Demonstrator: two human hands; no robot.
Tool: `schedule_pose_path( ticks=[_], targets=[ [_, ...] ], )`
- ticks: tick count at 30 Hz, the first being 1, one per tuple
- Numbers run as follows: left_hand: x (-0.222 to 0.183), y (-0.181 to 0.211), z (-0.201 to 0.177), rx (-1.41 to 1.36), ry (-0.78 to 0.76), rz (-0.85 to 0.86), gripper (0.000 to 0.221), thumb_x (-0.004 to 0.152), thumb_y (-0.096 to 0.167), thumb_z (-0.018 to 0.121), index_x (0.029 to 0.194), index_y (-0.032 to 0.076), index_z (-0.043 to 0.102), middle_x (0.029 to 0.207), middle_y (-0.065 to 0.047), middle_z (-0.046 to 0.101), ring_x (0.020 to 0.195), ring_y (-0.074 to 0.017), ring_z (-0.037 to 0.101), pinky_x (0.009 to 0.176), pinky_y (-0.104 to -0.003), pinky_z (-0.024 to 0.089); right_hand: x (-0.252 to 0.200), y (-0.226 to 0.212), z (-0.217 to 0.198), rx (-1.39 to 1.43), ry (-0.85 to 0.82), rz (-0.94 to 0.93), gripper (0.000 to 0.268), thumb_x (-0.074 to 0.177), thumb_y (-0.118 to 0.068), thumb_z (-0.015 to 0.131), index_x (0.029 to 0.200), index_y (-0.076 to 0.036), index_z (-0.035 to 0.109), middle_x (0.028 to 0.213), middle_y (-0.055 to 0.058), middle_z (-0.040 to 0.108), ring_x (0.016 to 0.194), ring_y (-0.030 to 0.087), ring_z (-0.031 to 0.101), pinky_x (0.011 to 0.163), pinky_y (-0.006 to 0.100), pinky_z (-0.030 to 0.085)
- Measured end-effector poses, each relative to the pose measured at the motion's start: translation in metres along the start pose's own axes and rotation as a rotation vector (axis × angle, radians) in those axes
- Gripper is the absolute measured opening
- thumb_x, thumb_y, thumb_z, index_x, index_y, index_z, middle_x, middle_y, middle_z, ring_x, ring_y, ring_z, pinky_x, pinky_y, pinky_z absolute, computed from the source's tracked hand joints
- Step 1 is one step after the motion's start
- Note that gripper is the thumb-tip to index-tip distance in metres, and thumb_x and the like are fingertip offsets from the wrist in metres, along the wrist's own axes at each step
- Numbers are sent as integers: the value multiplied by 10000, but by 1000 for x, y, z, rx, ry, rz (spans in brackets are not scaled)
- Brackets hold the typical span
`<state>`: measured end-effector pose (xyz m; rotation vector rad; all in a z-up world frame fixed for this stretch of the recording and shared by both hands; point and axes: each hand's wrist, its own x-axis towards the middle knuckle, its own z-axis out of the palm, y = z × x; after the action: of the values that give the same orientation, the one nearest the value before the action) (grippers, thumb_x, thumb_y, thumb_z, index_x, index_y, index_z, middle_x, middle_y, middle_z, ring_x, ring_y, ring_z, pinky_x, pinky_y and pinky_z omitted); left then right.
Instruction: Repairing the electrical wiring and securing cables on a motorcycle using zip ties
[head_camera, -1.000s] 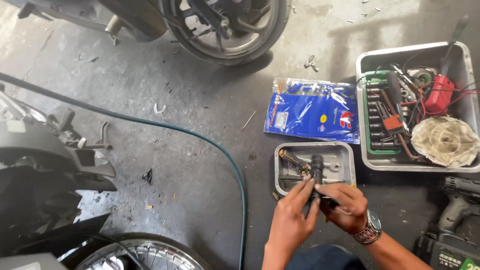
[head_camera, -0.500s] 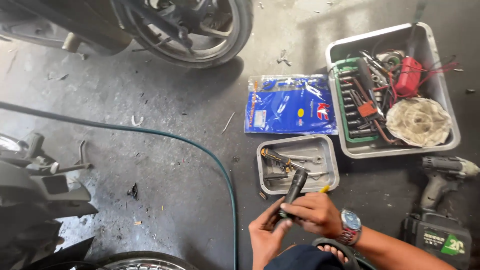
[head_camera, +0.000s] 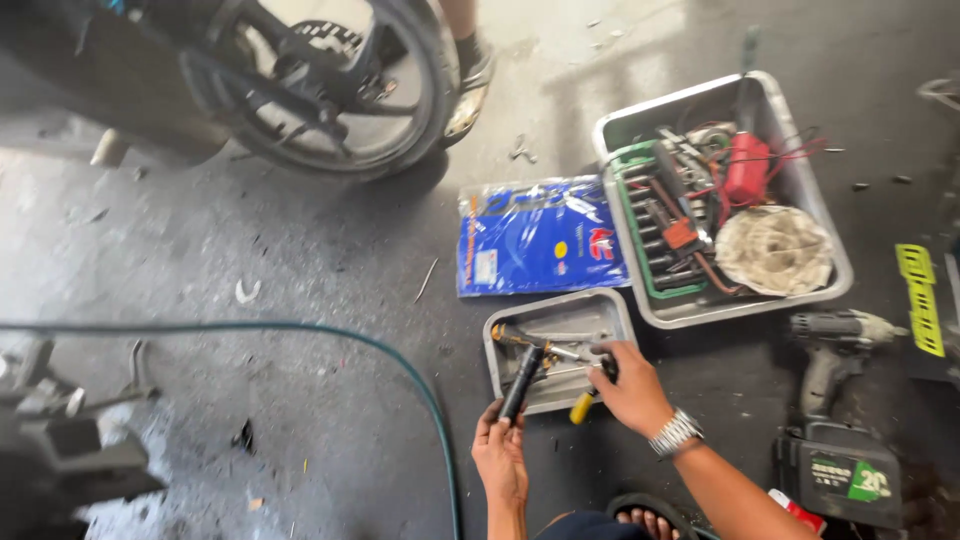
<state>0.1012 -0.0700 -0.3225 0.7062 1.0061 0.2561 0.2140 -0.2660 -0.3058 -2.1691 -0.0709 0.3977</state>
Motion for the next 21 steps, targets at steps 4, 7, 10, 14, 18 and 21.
schedule_pose_path(
  ticks=[4,7,10,14,18,21],
  targets=[
    [15,-6,28,763,178,133,231,850,69,692,1056,162,738,600,12,428,560,-128,348,601,-326,344,41,27,25,17,-122,181,425,949,-224,637,1362,-154,565,1372,118,618,1265,299,606,1096,440,458],
    [23,-17,19,1141,-180,683,339,791,9,640,1104,134,681,1082,-80,659,1036,-286,675,936,-400,503,45,61,49,-115,-125,-12,594,870,-135,697,1408,-140,447,1188,211,516,1049,452,621,1003,520,477],
    [0,-17,25,1691,-299,1067,285,844,206,714,1120,154,664,1264,-127,547,1145,-351,543,811,-486,472,42,32,6,-214,-65,-23,512,875,-177,743,1358,-148,576,1290,164,537,1191,372,554,1056,504,481],
    [-11,-34,26,1747,-586,1070,370,827,229,712,1176,121,655,1211,-102,584,1170,-358,513,961,-527,420,90,39,-69,-181,76,-24,397,932,-239,657,1309,-122,623,1313,143,554,1168,323,632,1043,467,538],
    [-7,-48,25,2036,-622,893,207,893,134,669,1100,148,674,1304,-124,514,1323,-417,402,1023,-584,368,183,48,-144,-282,372,-220,277,911,18,617,1179,-29,666,1138,171,671,1079,335,646,1018,460,522],
    [0,-55,24,2114,-638,874,155,886,119,688,1037,145,661,1334,-107,529,1356,-425,366,1072,-629,321,284,87,-195,-432,410,-211,270,893,82,584,1079,-50,729,1065,146,716,1010,313,667,906,456,561]
  ],
)
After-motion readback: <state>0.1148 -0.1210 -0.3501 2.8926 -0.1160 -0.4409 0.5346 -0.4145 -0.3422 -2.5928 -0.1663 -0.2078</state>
